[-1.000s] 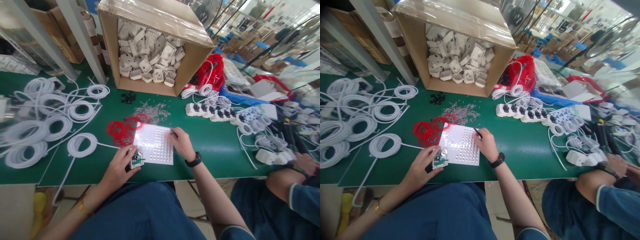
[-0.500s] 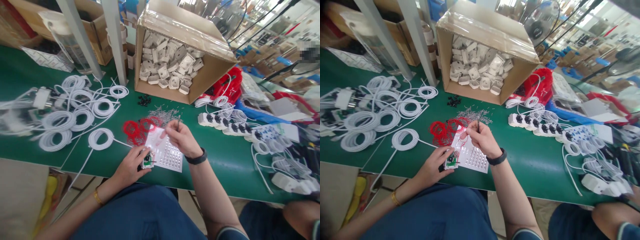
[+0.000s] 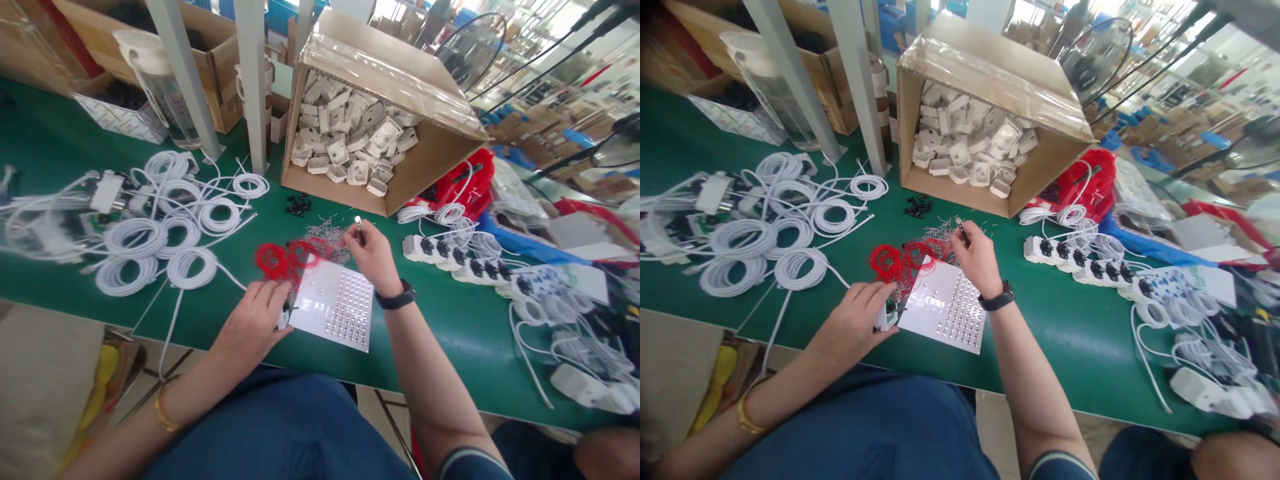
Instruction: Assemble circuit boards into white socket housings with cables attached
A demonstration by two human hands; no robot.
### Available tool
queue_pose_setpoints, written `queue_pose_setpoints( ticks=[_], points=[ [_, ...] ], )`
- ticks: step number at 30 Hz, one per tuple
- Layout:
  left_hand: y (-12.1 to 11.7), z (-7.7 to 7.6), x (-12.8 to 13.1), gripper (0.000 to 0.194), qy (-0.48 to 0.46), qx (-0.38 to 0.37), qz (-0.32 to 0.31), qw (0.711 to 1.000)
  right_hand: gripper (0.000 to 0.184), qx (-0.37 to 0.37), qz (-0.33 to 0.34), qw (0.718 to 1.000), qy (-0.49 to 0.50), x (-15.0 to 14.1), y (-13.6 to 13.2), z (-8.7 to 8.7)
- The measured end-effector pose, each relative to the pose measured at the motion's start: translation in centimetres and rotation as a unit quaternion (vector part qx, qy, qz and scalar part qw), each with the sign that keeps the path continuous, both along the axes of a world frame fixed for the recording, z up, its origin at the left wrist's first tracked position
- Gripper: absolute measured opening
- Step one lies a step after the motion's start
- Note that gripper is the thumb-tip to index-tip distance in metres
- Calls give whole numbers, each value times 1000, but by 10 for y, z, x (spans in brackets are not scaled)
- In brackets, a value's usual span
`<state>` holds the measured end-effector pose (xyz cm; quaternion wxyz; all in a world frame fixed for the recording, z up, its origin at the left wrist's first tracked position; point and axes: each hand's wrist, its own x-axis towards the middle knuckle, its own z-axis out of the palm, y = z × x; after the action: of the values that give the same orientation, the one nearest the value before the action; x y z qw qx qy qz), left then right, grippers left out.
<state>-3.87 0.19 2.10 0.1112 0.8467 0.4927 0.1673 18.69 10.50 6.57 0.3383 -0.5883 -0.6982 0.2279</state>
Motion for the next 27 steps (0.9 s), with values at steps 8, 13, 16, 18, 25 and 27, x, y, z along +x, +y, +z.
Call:
queue_pose_setpoints(
  ticks=[8,13,16,18,25,27],
  points=[
    [8,16,-3,80,49,3,-20,999,9,-43,14,998,49,15,-12,15],
    [9,26,-8,61,114,6,-33,993,11,-70,19,996,54,31,-32,15],
    [10,34,-12,57,169,-2,-54,984,11,-82,14,996,38,40,-45,10],
    [12,41,-14,62,202,-9,-59,978,11,-88,4,996,34,46,-53,7],
    [32,61,-15,81,152,13,-12,988,15,-122,-27,990,65,66,-77,2],
    [36,59,-15,70,199,5,1,980,16,-131,-39,987,89,74,-83,-3]
  ],
)
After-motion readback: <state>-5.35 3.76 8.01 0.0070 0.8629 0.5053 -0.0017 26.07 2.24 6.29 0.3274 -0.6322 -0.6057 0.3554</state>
